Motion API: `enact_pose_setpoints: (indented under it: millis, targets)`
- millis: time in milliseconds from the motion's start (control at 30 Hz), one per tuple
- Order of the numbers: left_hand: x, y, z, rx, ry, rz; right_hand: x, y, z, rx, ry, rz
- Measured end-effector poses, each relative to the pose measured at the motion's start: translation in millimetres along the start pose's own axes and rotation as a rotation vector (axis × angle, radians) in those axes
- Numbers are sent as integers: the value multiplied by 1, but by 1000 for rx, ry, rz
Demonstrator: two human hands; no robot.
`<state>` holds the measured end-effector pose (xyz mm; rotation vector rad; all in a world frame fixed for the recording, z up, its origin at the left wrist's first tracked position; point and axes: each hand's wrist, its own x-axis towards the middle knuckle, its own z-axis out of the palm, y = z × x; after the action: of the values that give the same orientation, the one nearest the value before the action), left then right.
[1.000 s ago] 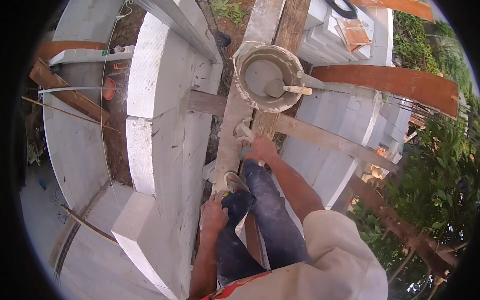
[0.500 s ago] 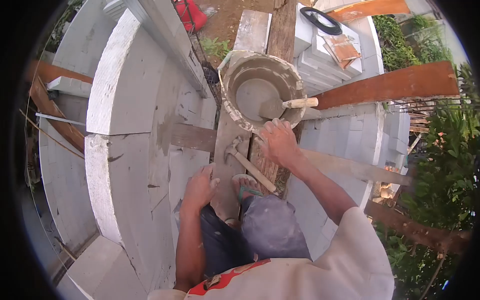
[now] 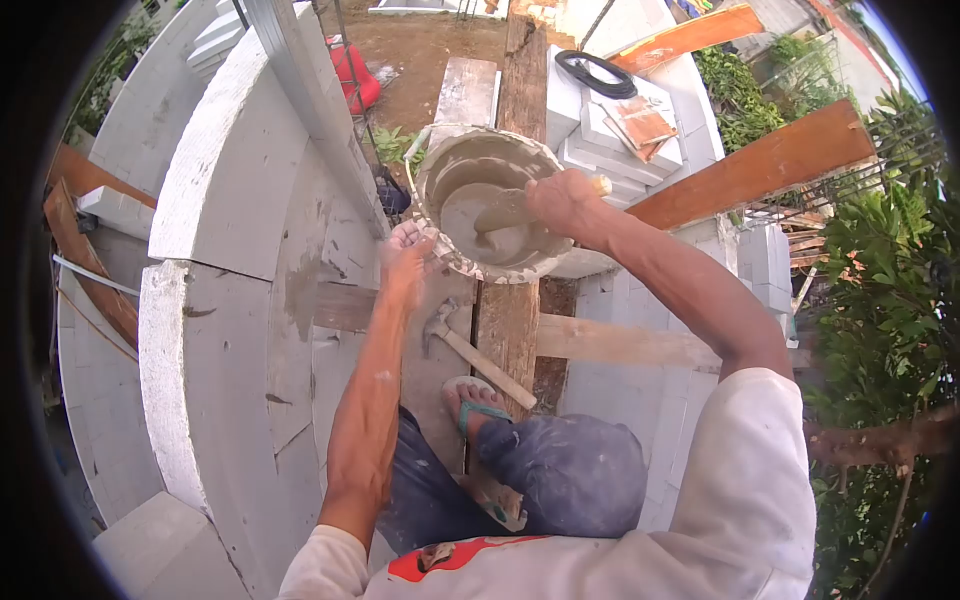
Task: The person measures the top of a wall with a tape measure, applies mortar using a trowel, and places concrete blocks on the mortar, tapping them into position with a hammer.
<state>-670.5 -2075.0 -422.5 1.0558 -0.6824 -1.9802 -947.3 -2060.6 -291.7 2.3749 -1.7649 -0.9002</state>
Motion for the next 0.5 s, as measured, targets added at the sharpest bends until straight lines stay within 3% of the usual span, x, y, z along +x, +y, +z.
enact_pose_setpoints:
  millis: [67,200,300,367,500]
  targets:
    - [-7,1,7,69,-22,70,-11,1,3,19,-77,-46]
    - [-21,1,28,288,-103,303,-38,-11,32,-33,94,97]
    - [-34,-1,37,367,-172,308,-48,-30,53,-97,181,203]
    - [-35,0,40,421,-173,322,-59,-51,56,-160,-55,203]
    - [-37,2,43,425,-164,321,-94,-80,52,-50,-134,68]
